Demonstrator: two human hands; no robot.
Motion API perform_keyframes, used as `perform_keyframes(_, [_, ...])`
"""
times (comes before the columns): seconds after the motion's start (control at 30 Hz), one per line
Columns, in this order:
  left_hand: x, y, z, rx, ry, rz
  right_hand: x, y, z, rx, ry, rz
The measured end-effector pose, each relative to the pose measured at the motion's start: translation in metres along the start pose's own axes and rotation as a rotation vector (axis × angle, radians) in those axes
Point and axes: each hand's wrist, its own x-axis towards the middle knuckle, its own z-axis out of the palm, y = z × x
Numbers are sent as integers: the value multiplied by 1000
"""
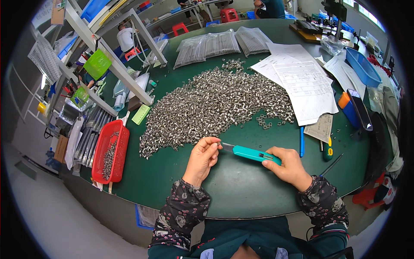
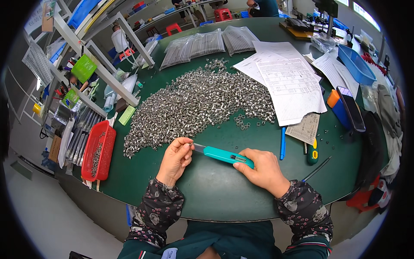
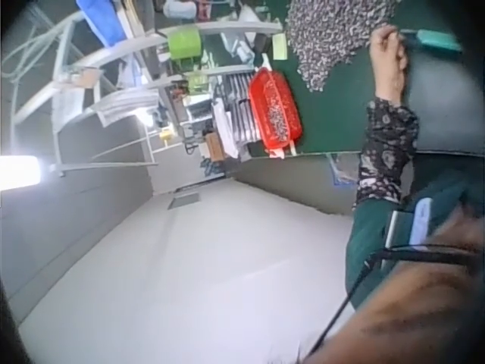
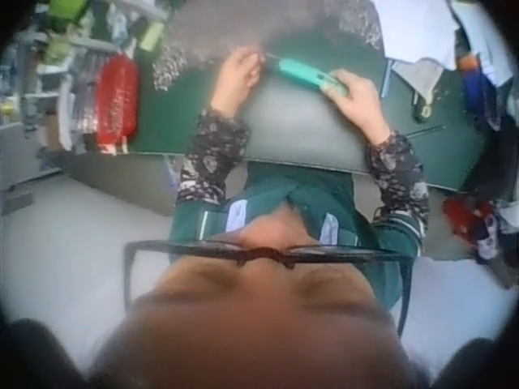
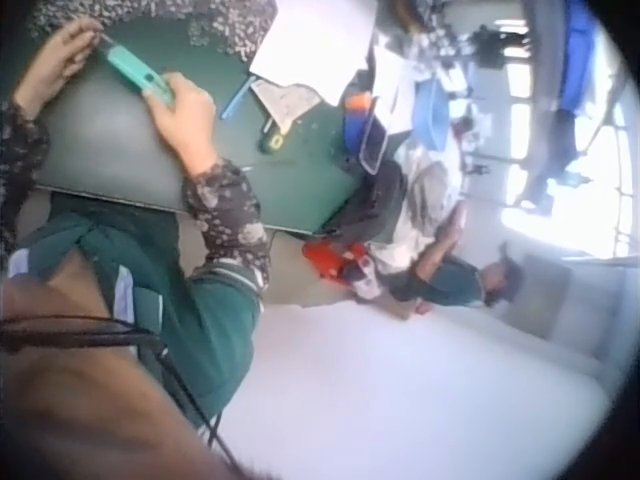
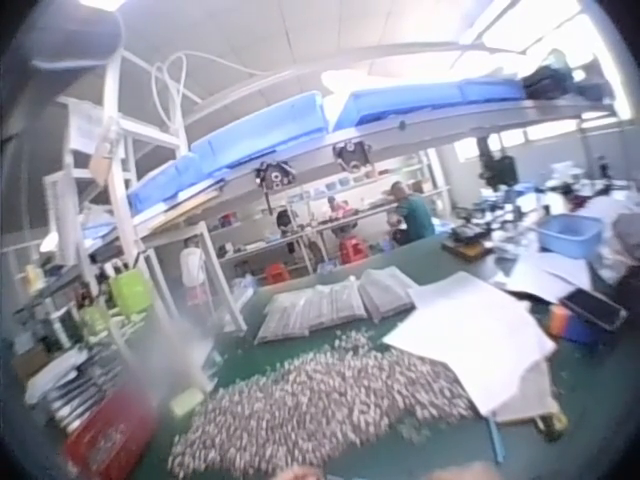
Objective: Sorting and inspecting small metal hardware components at a workbench using a utility knife.
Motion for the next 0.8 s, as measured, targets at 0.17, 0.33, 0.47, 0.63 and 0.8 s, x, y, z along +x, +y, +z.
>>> perform_keyframes(0.17, [-1,0,2,9,2,-10,-1,0,0,41,-42,33])
perform_keyframes(0.33, [-2,-2,4,86,-27,15,0,-4,-4,76,-115,118])
perform_keyframes(0.47, [-5,1,7,250,-14,52,1,0,-6,134,-182,198])
perform_keyframes(0.63, [-5,4,9,375,30,30,-5,-12,-3,-152,127,-108])
perform_keyframes(0.8, [-5,2,4,186,73,-13,-4,-21,-6,-376,245,-319])
